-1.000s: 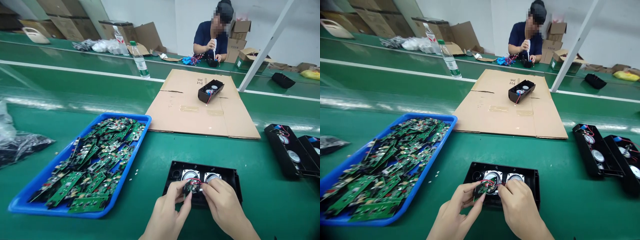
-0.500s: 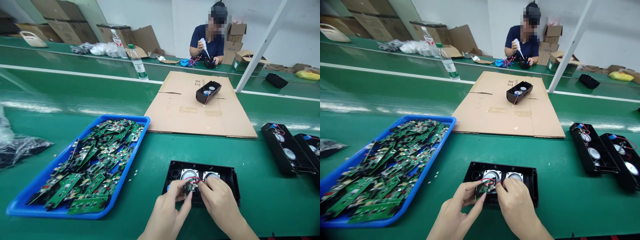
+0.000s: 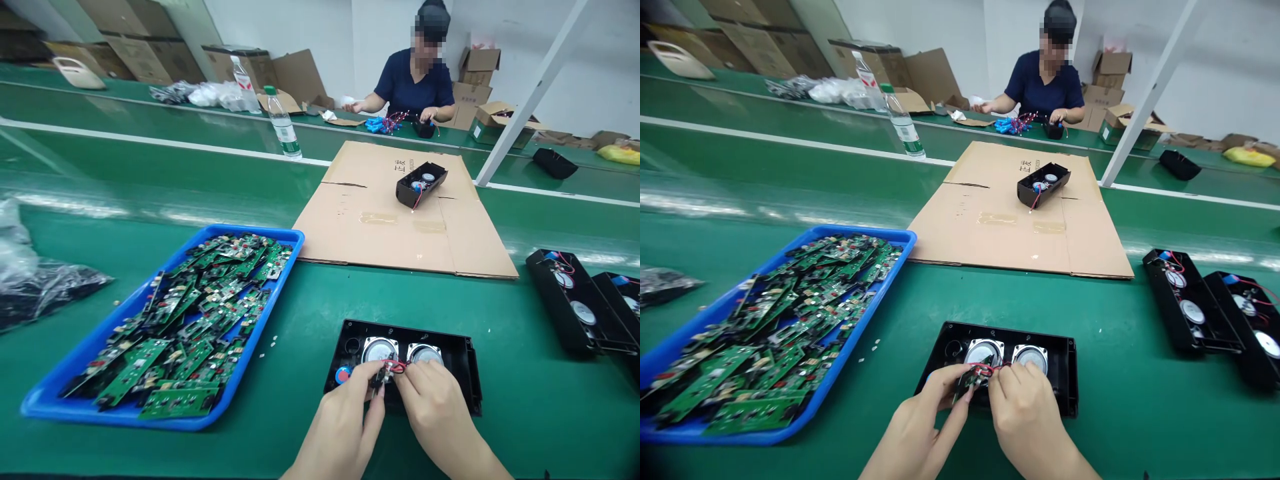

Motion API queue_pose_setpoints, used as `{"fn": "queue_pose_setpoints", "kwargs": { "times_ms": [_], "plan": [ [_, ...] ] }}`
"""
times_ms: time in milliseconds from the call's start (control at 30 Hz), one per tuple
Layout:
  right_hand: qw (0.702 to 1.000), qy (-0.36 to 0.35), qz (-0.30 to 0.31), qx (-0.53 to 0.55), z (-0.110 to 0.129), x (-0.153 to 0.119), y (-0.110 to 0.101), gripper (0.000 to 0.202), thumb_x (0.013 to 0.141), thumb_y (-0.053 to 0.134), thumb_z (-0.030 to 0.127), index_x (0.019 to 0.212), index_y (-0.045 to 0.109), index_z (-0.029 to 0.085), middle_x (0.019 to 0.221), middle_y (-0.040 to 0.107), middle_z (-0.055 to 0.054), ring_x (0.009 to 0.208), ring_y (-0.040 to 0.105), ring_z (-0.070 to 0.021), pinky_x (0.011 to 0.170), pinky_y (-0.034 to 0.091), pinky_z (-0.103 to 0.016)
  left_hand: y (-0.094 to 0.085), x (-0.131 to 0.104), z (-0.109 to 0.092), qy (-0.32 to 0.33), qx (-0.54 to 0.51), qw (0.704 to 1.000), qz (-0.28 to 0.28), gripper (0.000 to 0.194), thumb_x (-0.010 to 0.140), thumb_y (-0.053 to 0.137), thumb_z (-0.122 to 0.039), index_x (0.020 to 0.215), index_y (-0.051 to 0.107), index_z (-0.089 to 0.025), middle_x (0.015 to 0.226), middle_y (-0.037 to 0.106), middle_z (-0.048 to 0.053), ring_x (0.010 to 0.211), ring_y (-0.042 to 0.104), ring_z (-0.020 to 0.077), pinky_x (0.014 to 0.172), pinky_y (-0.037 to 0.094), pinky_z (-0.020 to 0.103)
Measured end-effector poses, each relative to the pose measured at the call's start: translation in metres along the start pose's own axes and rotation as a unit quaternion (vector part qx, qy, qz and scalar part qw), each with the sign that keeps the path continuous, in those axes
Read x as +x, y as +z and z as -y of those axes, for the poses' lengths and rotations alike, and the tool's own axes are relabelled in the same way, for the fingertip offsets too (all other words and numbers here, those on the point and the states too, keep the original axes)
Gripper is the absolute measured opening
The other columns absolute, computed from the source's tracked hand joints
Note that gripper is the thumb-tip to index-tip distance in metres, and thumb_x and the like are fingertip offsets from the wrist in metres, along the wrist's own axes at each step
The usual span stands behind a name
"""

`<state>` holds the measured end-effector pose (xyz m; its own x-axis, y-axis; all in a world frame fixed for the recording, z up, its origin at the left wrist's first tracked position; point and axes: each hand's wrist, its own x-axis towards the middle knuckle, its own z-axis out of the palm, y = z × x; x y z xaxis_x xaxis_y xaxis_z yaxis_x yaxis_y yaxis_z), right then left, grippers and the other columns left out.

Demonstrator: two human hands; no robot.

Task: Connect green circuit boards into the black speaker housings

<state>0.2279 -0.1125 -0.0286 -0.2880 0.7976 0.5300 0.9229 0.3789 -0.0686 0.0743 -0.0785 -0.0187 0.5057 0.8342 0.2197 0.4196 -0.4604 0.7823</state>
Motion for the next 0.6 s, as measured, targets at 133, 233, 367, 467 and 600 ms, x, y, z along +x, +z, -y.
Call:
{"fn": "queue_pose_setpoints", "kwargs": {
  "times_ms": [133,233,367,467,600],
  "plan": [
    [0.999,-0.024,0.004,-0.035,0.003,0.004,-0.001,0.039,0.091,0.029,-0.001,0.067,0.057,0.013,0.059,0.045,-0.004,0.054,0.036,-0.0169,0.054,0.022,-0.031,0.005,-0.001,-0.001,0.022,0.039,0.999,-0.008,0.024,0.089,0.04,-0.015,0.109,0.051,-0.021,0.089,0.074,0.007,0.08,0.073,0.0209,0.072,0.059,0.029],
    [0.998,-0.036,0.012,-0.045,0.003,0.007,-0.002,0.041,0.089,0.028,-0.003,0.066,0.057,0.014,0.06,0.047,-0.004,0.055,0.039,-0.0171,0.055,0.023,-0.032,0.007,0.001,-0.001,0.017,0.014,0.999,-0.024,0.024,0.089,0.039,-0.016,0.108,0.052,-0.023,0.087,0.074,0.006,0.075,0.073,0.0198,0.069,0.059,0.027],
    [1.0,0.004,-0.01,-0.008,0.002,0.006,0.0,0.039,0.093,0.033,0.001,0.064,0.056,0.014,0.058,0.048,-0.003,0.053,0.039,-0.0157,0.053,0.025,-0.03,0.006,0.003,0.0,-0.006,-0.034,0.999,-0.017,0.025,0.089,0.039,-0.016,0.109,0.051,-0.024,0.08,0.074,0.002,0.063,0.072,0.0171,0.059,0.057,0.023],
    [0.998,0.045,-0.031,0.023,0.002,0.002,0.002,0.038,0.095,0.037,0.007,0.063,0.055,0.015,0.056,0.047,-0.001,0.051,0.039,-0.0139,0.051,0.026,-0.029,0.003,0.004,0.0,-0.028,-0.059,0.998,0.0,0.024,0.089,0.039,-0.017,0.108,0.052,-0.024,0.077,0.073,0.002,0.066,0.072,0.0181,0.057,0.057,0.023],
    [0.991,0.098,-0.05,0.078,0.0,-0.004,0.003,0.028,0.097,0.042,0.013,0.074,0.059,0.015,0.059,0.052,0.0,0.051,0.047,-0.012,0.051,0.035,-0.026,-0.003,0.007,-0.001,-0.035,-0.101,0.994,0.018,0.025,0.088,0.043,-0.014,0.108,0.053,-0.026,0.084,0.074,-0.001,0.073,0.072,0.0151,0.068,0.057,0.022]
  ]
}}
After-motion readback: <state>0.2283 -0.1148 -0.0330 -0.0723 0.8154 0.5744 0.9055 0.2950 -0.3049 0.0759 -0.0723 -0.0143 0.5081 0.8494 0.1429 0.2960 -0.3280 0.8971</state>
